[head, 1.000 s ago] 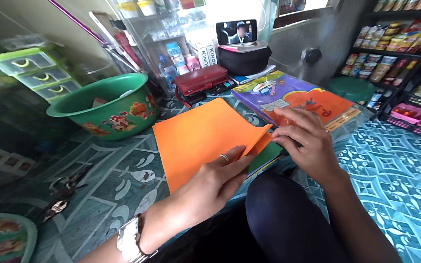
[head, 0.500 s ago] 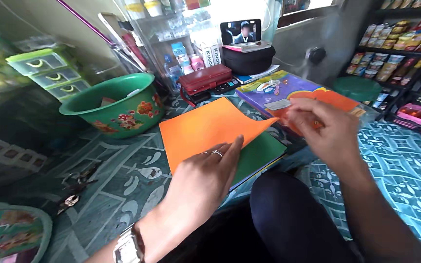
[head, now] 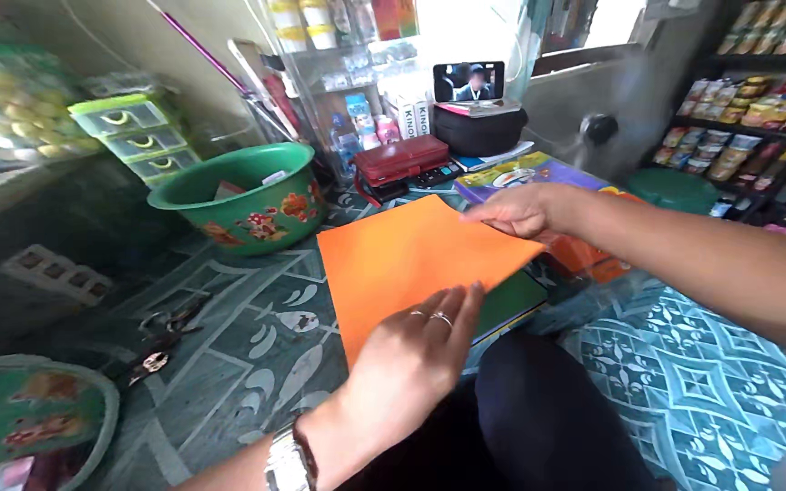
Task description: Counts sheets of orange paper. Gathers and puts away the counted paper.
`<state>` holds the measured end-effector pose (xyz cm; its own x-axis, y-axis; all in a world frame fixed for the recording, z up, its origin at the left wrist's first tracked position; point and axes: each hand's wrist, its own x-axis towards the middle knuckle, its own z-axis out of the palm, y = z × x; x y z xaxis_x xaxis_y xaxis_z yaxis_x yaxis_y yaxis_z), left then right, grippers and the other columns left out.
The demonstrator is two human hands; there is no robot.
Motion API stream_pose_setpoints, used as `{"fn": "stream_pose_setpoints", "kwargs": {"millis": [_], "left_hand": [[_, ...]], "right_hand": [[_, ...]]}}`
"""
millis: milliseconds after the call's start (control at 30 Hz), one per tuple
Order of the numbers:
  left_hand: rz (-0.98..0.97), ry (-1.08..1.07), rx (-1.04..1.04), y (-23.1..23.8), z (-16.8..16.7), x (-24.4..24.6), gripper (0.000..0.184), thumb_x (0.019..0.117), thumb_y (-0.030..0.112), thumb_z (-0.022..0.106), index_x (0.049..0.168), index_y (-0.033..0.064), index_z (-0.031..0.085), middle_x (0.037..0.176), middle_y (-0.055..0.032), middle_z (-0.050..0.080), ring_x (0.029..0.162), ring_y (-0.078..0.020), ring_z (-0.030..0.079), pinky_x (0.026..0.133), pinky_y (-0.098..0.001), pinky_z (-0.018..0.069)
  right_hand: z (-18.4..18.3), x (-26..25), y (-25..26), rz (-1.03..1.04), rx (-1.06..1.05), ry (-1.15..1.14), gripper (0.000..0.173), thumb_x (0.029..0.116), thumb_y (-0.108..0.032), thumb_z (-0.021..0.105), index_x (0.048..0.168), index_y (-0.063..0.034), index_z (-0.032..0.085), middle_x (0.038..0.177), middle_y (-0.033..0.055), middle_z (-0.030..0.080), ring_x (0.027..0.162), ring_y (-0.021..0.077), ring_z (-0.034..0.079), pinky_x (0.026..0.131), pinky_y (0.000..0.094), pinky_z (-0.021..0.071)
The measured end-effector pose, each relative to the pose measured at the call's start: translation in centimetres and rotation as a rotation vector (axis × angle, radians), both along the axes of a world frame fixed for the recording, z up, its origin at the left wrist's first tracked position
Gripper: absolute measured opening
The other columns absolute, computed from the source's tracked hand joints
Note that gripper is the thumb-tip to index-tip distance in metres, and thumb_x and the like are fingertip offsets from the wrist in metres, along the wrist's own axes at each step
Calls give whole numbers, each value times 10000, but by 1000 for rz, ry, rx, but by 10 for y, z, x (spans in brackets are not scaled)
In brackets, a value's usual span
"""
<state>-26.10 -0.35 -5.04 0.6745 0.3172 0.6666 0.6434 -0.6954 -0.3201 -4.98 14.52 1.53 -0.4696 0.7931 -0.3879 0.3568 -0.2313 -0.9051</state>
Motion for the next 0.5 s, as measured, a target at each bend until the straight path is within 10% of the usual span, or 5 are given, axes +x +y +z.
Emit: {"fn": "stream_pose_setpoints", "kwargs": {"millis": [233,400,500], "left_hand": [[178,-157,-368,11,42,-22,459,1040,425,522,1344,121,684,907,-107,749,690,-277,705,583,-486,569],[484,-312,-505,39,78,-82,690,1054,387,554,1541,-59,355,1431,-340,506,1210,-543,577,975,-739,428],[397,-663,-795,39,78,-95,662,1013,444,609,1567,161,384,1284,-130,665,1058,-267,692,883,-490,568]], "right_hand": [[-11,3,-17,-74,283,6,287,1064,-112,507,1335,-44,571,1007,98,679,818,129,679,734,291,580],[-20,24,-27,-161,461,238,377,1076,-119,479,1449,-62,479,1164,108,673,961,142,693,841,329,593],[-17,24,-35,-210,517,380,416,1080,-102,469,1493,-70,428,1221,104,668,1023,141,693,892,328,588]]}}
